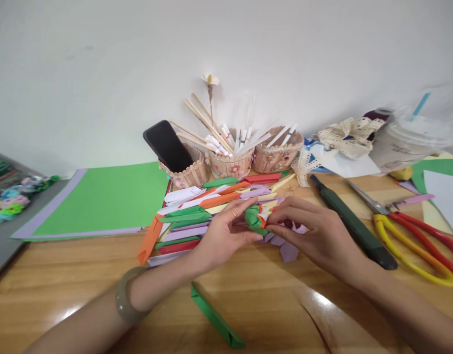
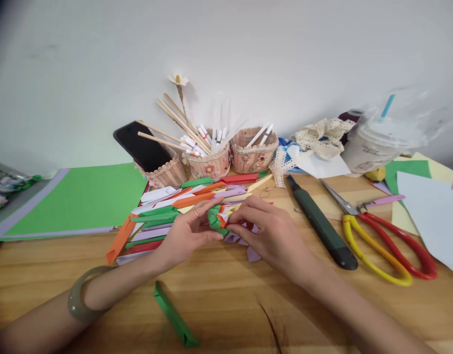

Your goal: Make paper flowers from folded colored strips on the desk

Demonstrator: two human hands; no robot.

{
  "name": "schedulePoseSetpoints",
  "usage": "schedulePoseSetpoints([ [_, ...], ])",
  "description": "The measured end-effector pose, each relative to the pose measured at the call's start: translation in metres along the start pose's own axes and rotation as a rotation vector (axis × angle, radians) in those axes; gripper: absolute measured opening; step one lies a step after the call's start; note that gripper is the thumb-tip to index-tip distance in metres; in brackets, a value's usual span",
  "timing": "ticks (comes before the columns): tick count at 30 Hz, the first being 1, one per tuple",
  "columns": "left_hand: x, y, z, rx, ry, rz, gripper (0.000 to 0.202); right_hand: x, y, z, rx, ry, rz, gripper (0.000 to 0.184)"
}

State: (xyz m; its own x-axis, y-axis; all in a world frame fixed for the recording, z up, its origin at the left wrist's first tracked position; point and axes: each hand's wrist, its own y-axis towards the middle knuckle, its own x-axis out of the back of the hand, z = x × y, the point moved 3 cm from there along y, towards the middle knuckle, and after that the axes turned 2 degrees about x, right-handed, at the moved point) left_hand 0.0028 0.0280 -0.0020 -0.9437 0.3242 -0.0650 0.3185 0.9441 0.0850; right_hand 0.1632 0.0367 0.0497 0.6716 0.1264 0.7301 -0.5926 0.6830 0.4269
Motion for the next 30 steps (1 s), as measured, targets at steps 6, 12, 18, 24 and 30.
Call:
schedulePoseSetpoints([
  [6,-0.0020,0.0004,-0.0059,0.012,-0.004,0.010,0.062,0.0048,0.0020,0.0052,0.000,0.086,0.072,0.011],
  [12,-0.0019,0.0015,-0.0061,0.117,-0.114,-0.040,0.064,0.0011,-0.0002,0.0019,0.049,0.021,0.075,0.014],
  [18,-0.0017,0.0023,-0.0043,0.168,-0.150,-0.046,0.069,-0.0031,-0.0025,0.0013,0.085,-0.074,0.062,0.017],
  [24,-0.0027,0.0012,-0.0030,0.159,-0.135,-0.008,0.067,0.0020,0.0020,0.0051,0.012,0.032,0.086,0.015],
  [30,-0.0034,0.0002,-0.0055,0.144,-0.123,0.018,0.065,0.0025,0.0047,0.0044,-0.129,0.104,0.103,0.013],
])
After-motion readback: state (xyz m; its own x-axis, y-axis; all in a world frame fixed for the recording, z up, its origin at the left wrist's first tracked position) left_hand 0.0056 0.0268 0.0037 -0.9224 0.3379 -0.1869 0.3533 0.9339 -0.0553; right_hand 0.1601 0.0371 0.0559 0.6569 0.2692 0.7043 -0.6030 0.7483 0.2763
